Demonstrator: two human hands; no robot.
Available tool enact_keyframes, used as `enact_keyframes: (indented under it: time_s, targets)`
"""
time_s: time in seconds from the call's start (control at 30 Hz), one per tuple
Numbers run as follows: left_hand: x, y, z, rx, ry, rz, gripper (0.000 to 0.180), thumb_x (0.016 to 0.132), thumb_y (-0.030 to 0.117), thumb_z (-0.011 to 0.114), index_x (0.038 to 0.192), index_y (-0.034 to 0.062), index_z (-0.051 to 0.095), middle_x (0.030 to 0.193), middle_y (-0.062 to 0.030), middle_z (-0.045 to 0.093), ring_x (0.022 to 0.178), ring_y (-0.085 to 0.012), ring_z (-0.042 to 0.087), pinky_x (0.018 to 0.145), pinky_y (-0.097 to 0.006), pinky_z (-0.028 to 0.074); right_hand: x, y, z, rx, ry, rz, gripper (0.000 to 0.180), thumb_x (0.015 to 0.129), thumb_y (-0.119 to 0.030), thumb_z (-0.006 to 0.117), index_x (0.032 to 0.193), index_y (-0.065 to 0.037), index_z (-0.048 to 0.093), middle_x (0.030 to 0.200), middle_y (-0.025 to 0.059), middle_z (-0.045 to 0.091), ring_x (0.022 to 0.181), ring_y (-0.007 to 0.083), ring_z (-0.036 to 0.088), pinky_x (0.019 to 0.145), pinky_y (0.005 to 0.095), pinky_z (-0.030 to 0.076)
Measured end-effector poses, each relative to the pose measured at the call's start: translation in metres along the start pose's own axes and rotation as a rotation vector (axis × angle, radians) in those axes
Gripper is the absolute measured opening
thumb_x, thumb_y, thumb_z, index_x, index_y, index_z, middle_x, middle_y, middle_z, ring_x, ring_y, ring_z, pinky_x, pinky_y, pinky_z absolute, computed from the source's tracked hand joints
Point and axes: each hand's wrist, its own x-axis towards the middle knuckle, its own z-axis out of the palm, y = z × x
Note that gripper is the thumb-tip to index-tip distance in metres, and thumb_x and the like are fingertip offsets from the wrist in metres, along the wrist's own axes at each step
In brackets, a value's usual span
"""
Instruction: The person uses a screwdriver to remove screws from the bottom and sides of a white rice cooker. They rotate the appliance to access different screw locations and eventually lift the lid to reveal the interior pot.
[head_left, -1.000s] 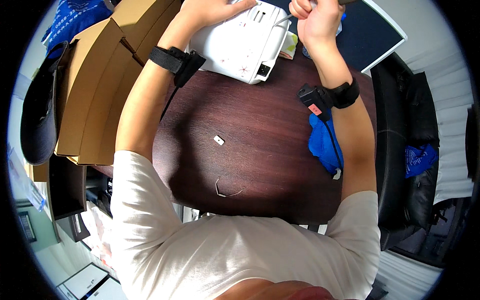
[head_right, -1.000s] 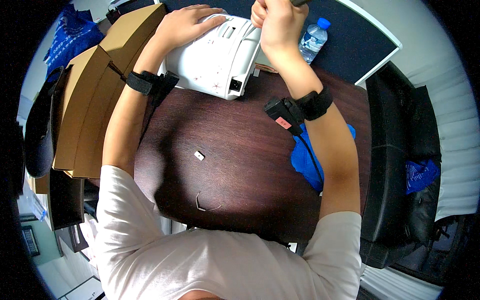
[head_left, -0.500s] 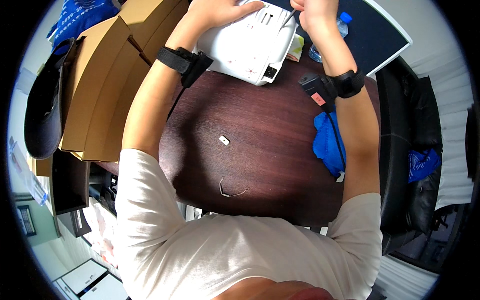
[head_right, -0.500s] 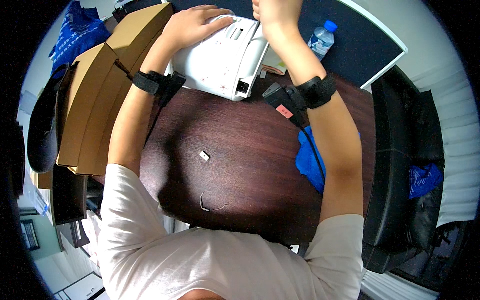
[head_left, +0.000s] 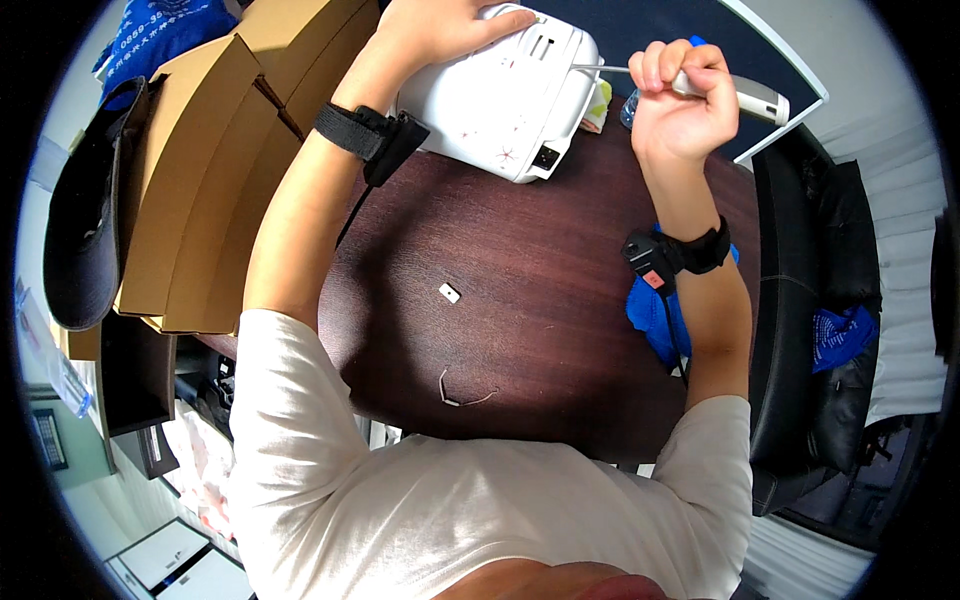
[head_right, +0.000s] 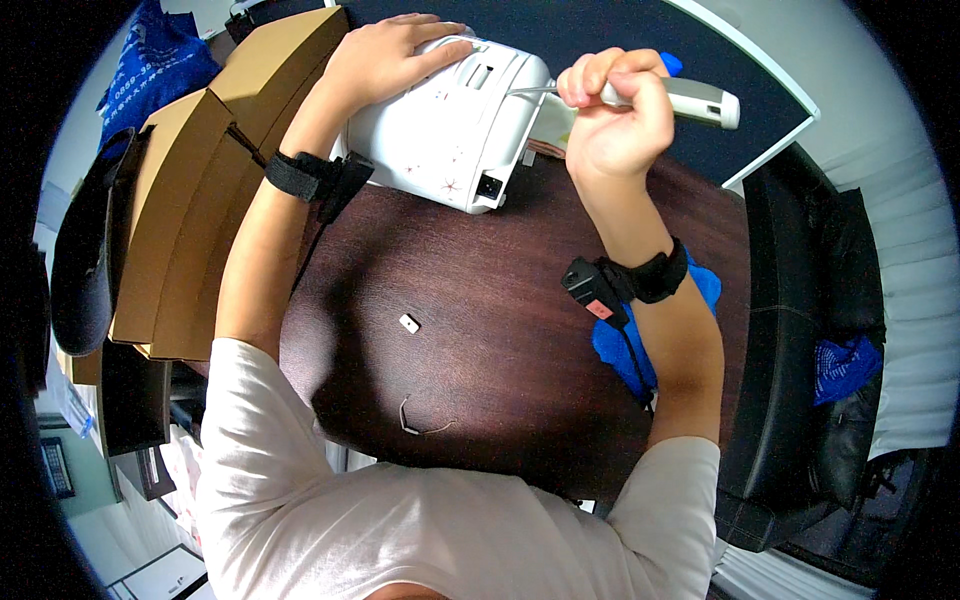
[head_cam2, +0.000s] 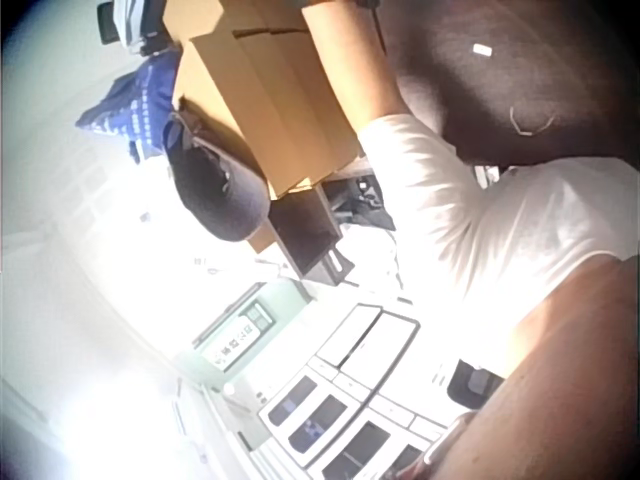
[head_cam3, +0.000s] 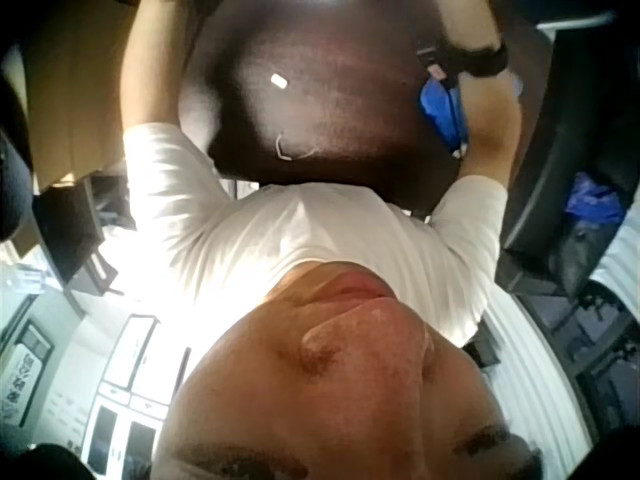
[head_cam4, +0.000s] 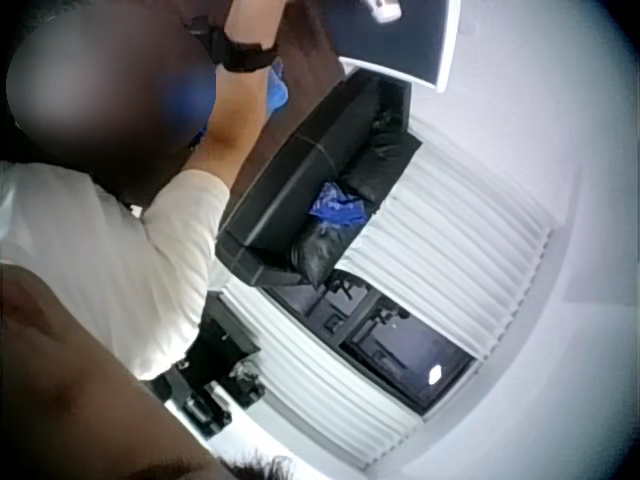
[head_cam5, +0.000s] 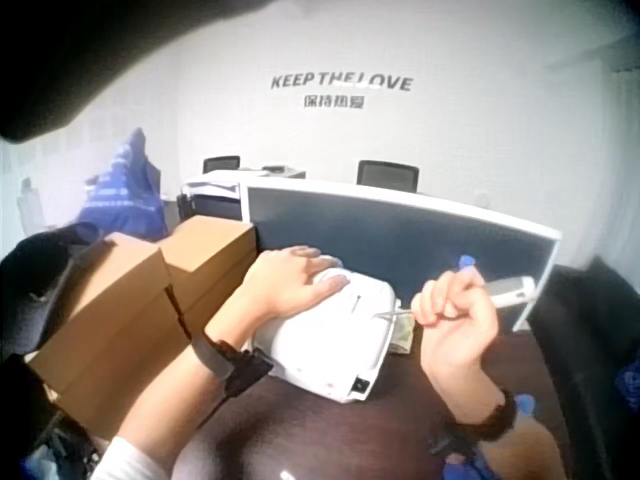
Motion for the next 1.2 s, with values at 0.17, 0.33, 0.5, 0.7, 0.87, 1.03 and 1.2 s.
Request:
enact_keyframes:
  time_s: [0.17, 0.33, 0.5, 0.7, 0.87, 1.03, 1.2]
  targets:
    - [-0.002, -0.003, 0.004, -0.003, 0.007, -0.014, 0.062, 0.092, 0.07, 0.04, 0.121, 0.0255, 0.07, 0.123, -0.0095, 0.068, 0.108, -0.0274, 0.067, 0.094, -0.04, 0.053, 0.011, -0.005, -0.01, 0.097, 0.107, 0.112, 0.009, 0.074, -0.01, 0.047, 0.067, -0.008, 0.041, 0.061, 0.0086, 0.042, 0.054, 0.0187, 0.035, 0.055, 0.0342, 0.031]
    - [-0.001, 0.001, 0.0, 0.003, 0.027, -0.001, 0.062, 0.092, 0.07, 0.039, 0.122, 0.0257, 0.07, 0.125, -0.0097, 0.066, 0.111, -0.0279, 0.065, 0.095, -0.04, 0.052, 0.064, 0.011, -0.041, 0.295, 0.134, 0.39, 0.014, 0.076, -0.011, 0.053, 0.066, -0.008, 0.044, 0.06, 0.0042, 0.042, 0.05, 0.0122, 0.033, 0.049, 0.0289, 0.027]
    - [-0.005, -0.005, 0.004, 0.045, 0.033, -0.005, 0.062, 0.092, 0.07, 0.039, 0.124, 0.0259, 0.069, 0.128, -0.0097, 0.065, 0.114, -0.0287, 0.064, 0.097, -0.04, 0.051, 0.104, 0.023, -0.025, 0.209, 0.364, 0.771, 0.023, 0.074, -0.011, 0.047, 0.06, -0.015, 0.03, 0.053, -0.0026, 0.027, 0.04, 0.0101, 0.027, 0.038, 0.0249, 0.02]
    - [-0.008, 0.005, -0.004, 0.08, 0.054, 0.006, 0.06, 0.093, 0.069, 0.04, 0.124, 0.0266, 0.069, 0.128, -0.0106, 0.064, 0.115, -0.0283, 0.063, 0.098, -0.04, 0.05, 0.104, 0.022, 0.0, -0.047, 0.196, 0.688, 0.02, 0.078, -0.012, 0.05, 0.064, -0.013, 0.036, 0.054, -0.0024, 0.032, 0.039, 0.0088, 0.027, 0.038, 0.0245, 0.02]
    - [-0.006, 0.005, -0.004, 0.07, 0.026, -0.008, 0.061, 0.093, 0.068, 0.04, 0.124, 0.0236, 0.069, 0.128, -0.0111, 0.065, 0.115, -0.0288, 0.063, 0.098, -0.04, 0.05, 0.067, 0.009, 0.049, -0.394, 0.02, 0.386, 0.016, 0.083, -0.01, 0.056, 0.069, -0.006, 0.047, 0.056, 0.0002, 0.045, 0.041, 0.0068, 0.037, 0.039, 0.0236, 0.026]
    - [-0.007, 0.005, -0.005, 0.034, 0.014, -0.022, 0.063, 0.093, 0.068, 0.041, 0.123, 0.0206, 0.07, 0.127, -0.0111, 0.065, 0.114, -0.029, 0.063, 0.097, -0.039, 0.051, 0.057, 0.027, 0.07, -0.808, -0.179, 0.031, 0.016, 0.081, -0.014, 0.059, 0.072, 0.0, 0.056, 0.06, 0.0039, 0.054, 0.049, 0.0146, 0.052, 0.046, 0.0308, 0.041]
    - [-0.012, 0.008, -0.013, 0.023, 0.029, 0.002, 0.061, 0.092, 0.067, 0.043, 0.123, 0.0218, 0.069, 0.129, -0.0115, 0.064, 0.114, -0.0299, 0.063, 0.097, -0.039, 0.051, 0.082, 0.045, 0.079, -1.131, -0.262, 0.109, 0.017, 0.078, -0.013, 0.059, 0.077, 0.003, 0.06, 0.058, 0.0069, 0.057, 0.055, 0.022, 0.059, 0.054, 0.0373, 0.046]
